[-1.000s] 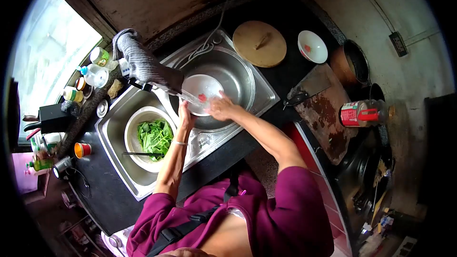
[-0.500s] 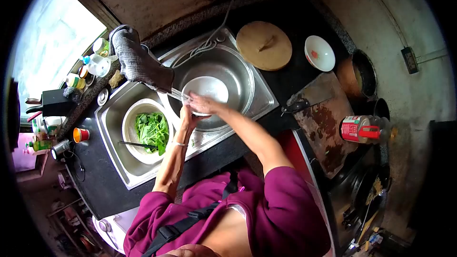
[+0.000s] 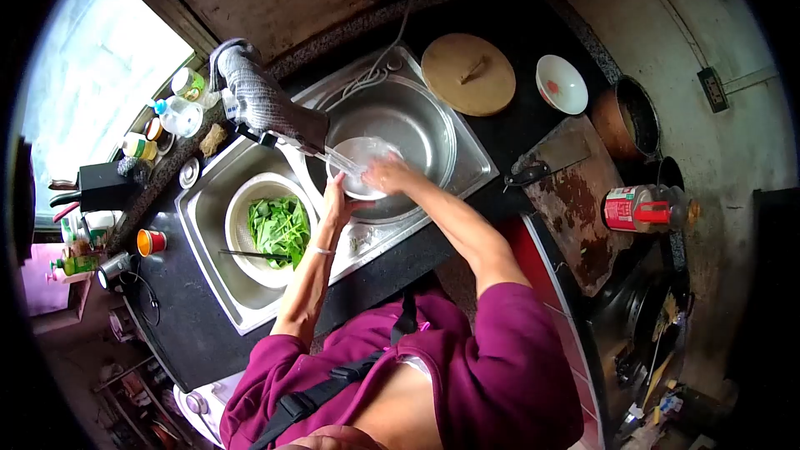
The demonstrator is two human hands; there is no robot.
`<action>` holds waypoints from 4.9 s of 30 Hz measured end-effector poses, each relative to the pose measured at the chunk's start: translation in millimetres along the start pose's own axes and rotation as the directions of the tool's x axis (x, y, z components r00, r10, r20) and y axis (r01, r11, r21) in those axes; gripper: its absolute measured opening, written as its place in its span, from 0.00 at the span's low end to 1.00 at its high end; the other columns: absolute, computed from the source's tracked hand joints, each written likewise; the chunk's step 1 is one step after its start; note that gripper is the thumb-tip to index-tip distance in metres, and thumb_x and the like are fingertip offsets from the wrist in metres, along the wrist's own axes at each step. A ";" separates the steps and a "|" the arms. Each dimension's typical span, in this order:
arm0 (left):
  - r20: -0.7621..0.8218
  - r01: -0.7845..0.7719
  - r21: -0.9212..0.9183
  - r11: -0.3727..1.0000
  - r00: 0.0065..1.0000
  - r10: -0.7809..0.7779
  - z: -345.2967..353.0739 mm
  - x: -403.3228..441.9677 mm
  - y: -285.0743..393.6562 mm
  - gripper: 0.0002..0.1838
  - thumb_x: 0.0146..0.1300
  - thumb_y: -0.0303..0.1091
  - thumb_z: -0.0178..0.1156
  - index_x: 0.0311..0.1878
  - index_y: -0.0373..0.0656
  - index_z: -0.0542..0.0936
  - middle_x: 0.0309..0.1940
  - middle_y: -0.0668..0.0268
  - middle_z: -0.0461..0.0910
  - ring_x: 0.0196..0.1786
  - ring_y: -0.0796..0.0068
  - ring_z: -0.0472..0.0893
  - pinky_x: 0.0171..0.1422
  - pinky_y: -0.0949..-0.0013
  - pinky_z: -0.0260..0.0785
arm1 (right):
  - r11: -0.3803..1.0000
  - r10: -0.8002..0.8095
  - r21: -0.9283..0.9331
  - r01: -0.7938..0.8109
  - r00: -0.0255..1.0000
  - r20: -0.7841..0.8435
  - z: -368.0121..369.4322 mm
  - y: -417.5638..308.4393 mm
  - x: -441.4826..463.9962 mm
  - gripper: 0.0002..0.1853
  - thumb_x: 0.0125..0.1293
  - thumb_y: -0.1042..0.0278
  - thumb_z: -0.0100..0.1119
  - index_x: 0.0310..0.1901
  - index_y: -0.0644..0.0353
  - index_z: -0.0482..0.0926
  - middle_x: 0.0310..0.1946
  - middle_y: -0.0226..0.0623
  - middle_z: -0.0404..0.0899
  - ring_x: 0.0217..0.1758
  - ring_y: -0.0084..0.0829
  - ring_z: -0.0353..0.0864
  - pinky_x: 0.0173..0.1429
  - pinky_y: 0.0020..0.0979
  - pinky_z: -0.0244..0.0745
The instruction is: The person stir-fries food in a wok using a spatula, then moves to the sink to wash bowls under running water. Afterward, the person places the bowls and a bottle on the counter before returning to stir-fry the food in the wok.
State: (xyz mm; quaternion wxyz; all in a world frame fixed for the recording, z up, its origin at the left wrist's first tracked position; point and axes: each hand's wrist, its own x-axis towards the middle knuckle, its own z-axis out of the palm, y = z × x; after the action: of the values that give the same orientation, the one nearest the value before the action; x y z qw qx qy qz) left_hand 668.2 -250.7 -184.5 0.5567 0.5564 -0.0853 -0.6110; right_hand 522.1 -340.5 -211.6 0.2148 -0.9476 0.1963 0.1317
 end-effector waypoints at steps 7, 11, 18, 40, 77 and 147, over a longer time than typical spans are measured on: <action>0.018 0.122 -0.098 0.988 0.993 -0.121 -9.6 22.9 -12.4 0.24 0.63 0.48 0.44 0.55 0.41 0.62 0.50 0.49 0.69 0.48 0.50 0.75 0.38 0.46 0.75 | 0.593 0.204 0.804 -0.039 0.974 -0.103 -20.9 -51.8 27.5 0.24 0.68 0.48 0.34 0.45 0.58 0.76 0.48 0.45 0.76 0.48 0.44 0.76 0.51 0.40 0.70; -0.031 0.016 0.050 0.999 0.999 -0.015 -27.2 22.4 -1.4 0.25 0.59 0.45 0.48 0.57 0.45 0.61 0.51 0.51 0.66 0.47 0.46 0.74 0.29 0.48 0.78 | 0.972 -0.152 0.183 0.147 0.988 0.017 8.8 -5.4 -15.0 0.22 0.68 0.47 0.33 0.52 0.47 0.73 0.53 0.44 0.72 0.54 0.41 0.73 0.61 0.40 0.62; 0.141 0.083 -0.050 0.995 0.987 -0.075 -11.1 16.7 -8.4 0.24 0.60 0.40 0.46 0.58 0.41 0.60 0.53 0.52 0.63 0.49 0.47 0.72 0.31 0.46 0.78 | 0.909 0.190 0.402 -0.113 0.969 -0.159 15.1 -11.0 46.1 0.22 0.66 0.53 0.37 0.54 0.58 0.71 0.60 0.51 0.62 0.60 0.45 0.65 0.64 0.42 0.58; 0.142 0.128 0.194 0.973 0.977 -0.157 -17.0 16.2 29.6 0.25 0.56 0.42 0.47 0.53 0.36 0.62 0.39 0.49 0.72 0.31 0.52 0.79 0.27 0.53 0.79 | 0.986 0.061 -0.139 -0.089 0.980 -0.192 -24.7 -10.6 -18.9 0.25 0.69 0.45 0.32 0.47 0.52 0.76 0.44 0.40 0.77 0.51 0.40 0.74 0.67 0.42 0.54; 0.051 0.108 -0.069 0.992 0.993 -0.105 -17.2 14.4 -3.1 0.20 0.54 0.34 0.51 0.50 0.39 0.67 0.38 0.56 0.75 0.36 0.62 0.79 0.33 0.59 0.77 | 0.969 0.230 0.052 -0.242 0.806 -0.545 -15.5 -43.2 1.9 0.29 0.65 0.50 0.40 0.58 0.67 0.64 0.59 0.58 0.61 0.61 0.48 0.63 0.69 0.43 0.49; 0.122 0.042 0.238 0.970 0.990 -0.073 -23.4 4.4 28.3 0.26 0.57 0.48 0.45 0.51 0.37 0.68 0.38 0.56 0.76 0.40 0.59 0.77 0.36 0.60 0.74 | 0.975 0.170 0.218 -0.035 0.748 -0.641 -28.8 -80.9 -31.6 0.05 0.50 0.71 0.58 0.22 0.59 0.72 0.16 0.44 0.76 0.22 0.43 0.79 0.25 0.41 0.72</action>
State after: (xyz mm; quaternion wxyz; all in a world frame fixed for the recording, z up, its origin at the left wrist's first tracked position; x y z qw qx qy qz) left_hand 704.0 -252.4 -175.2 0.4622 0.5795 -0.1771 -0.6474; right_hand 533.4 -276.5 -147.1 0.2150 -0.8958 0.3230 -0.2167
